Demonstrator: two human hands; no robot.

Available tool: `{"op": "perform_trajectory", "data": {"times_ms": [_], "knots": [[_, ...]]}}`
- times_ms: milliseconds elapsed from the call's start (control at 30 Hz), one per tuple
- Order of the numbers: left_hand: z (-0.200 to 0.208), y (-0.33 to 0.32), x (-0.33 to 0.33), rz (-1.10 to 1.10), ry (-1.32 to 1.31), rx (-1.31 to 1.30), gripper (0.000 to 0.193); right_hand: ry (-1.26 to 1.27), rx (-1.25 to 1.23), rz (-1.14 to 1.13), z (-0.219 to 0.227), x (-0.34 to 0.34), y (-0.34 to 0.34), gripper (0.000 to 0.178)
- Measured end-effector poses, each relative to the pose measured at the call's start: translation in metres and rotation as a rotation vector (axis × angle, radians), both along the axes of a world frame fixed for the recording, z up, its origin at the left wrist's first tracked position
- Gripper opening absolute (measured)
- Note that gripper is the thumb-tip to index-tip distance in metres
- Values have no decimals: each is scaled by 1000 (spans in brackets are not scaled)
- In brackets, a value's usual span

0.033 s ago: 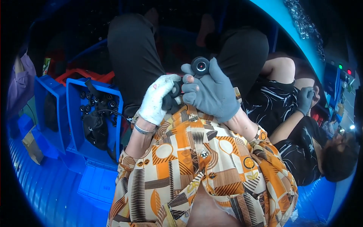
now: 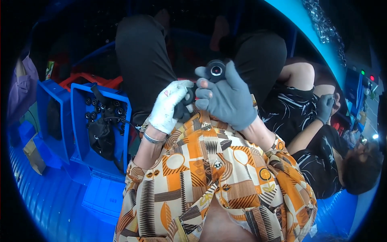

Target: The person retrieves metal hubs from a machine chute and assembles small wheels by inserting the metal hubs into rubber rings by hand.

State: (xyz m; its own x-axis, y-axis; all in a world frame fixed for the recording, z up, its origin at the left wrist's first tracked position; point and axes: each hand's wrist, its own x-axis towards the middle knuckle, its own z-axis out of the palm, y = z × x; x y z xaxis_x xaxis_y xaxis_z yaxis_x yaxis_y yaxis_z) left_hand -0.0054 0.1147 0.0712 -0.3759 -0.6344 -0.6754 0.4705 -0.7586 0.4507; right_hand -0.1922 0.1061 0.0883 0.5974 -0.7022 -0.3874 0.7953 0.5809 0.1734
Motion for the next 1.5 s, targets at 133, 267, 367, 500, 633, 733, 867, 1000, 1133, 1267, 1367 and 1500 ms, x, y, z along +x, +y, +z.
{"op": "perform_trajectory", "data": {"times_ms": [133,267,367,500,633,733,867,1000,1133,1267,1367,1500], "knots": [[8,7,-9,-49,-31,30,24,1188,-750,-182,34,-17,-6,50],[5,13,-15,-24,-19,-23,24,1837,-1298,-573,49,-31,-48,47],[3,17,-18,-12,0,-102,26,2424,-1201,-212,24,-33,-90,57],[3,11,-25,-13,36,-82,34,2292,-994,-196,0,-50,-90,62],[11,3,-28,-86,30,-119,36,2318,-1087,-457,23,-84,-90,39],[11,-2,-29,-129,65,-116,36,2481,-1083,-551,45,-127,-113,26],[5,0,-28,-107,142,-55,36,2682,-842,-614,48,-189,-154,28],[6,4,-26,-73,167,-34,37,2873,-570,-409,44,-230,-191,39],[10,5,-24,0,208,18,32,2973,-312,-125,43,-242,-207,40],[11,6,-23,8,230,5,34,3022,-367,-26,44,-243,-212,31],[12,6,-22,7,204,6,37,2988,-369,21,42,-242,-211,31],[14,6,-22,0,200,-57,41,3034,-470,19,37,-239,-203,30]]}}
